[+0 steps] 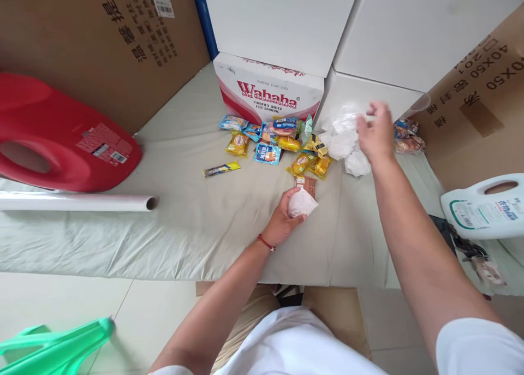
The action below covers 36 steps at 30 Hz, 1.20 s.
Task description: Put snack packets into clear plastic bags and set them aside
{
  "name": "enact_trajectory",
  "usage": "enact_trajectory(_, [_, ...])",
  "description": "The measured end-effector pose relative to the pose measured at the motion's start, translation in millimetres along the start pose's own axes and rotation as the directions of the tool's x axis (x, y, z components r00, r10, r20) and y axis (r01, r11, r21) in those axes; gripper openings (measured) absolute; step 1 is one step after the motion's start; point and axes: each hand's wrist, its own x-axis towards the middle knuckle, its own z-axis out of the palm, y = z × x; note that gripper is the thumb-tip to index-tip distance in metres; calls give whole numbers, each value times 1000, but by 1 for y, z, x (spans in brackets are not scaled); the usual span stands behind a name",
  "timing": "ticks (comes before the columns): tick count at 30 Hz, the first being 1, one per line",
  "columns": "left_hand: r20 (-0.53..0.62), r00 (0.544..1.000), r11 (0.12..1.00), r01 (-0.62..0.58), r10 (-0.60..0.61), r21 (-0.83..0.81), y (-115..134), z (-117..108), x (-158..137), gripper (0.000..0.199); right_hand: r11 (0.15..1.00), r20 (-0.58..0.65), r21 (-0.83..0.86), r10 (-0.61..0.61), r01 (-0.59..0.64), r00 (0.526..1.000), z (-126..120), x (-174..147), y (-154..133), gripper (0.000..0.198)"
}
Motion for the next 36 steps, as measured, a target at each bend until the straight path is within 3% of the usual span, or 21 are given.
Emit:
enact_trajectory(1, [-15, 1000, 1000, -7, 6, -26, -1, 0, 1, 96, 997, 66, -45, 73, -70, 995, 6, 3, 5, 43])
enact_trajectory(4, [-19, 1000, 996, 22, -24, -82, -5, -1, 4, 116, 1000, 143, -6, 23, -22, 990, 9, -43, 8, 36])
enact_trajectory(8, [11, 1000, 995, 5, -4, -99, -9, 0, 6, 104, 961, 297, 270, -135, 52, 945, -13, -153, -2, 22])
enact_trajectory(9, [17, 1000, 995, -5, 7, -95, -10, 0, 6, 100, 949, 362, 311, -172, 55, 916, -16, -175, -4, 19])
enact_trajectory(12, [80, 997, 991, 25, -14, -135, -9, -1, 3, 90, 932, 516, 361, -173, -30, 839, -10, -212, -5, 19])
enact_trajectory(16, [174, 981, 963, 123, -82, -242, -6, -3, 1, 81, 890, 560, 405, -59, -210, 826, 8, -222, 2, 26])
enact_trajectory(21, [64, 989, 982, 139, -131, -127, -5, -2, 4, 65, 882, 556, 412, -44, -229, 830, 9, -225, 5, 31])
enact_trajectory(25, [82, 984, 986, 161, -158, -38, -6, 0, 5, 50, 911, 516, 340, 26, -233, 856, 7, -227, 4, 21])
enact_trajectory(31, [62, 984, 984, 169, -165, -59, -3, 1, 4, 44, 836, 520, 347, 204, -424, 829, 10, -224, 3, 22])
enact_trajectory(33, [72, 983, 984, 171, -167, -54, -2, 1, 4, 44, 864, 495, 329, 187, -382, 849, 10, -224, 2, 24])
enact_trajectory(36, [90, 981, 984, 176, -173, -32, 0, 2, 3, 46, 933, 456, 292, 58, -210, 888, 12, -224, 1, 23])
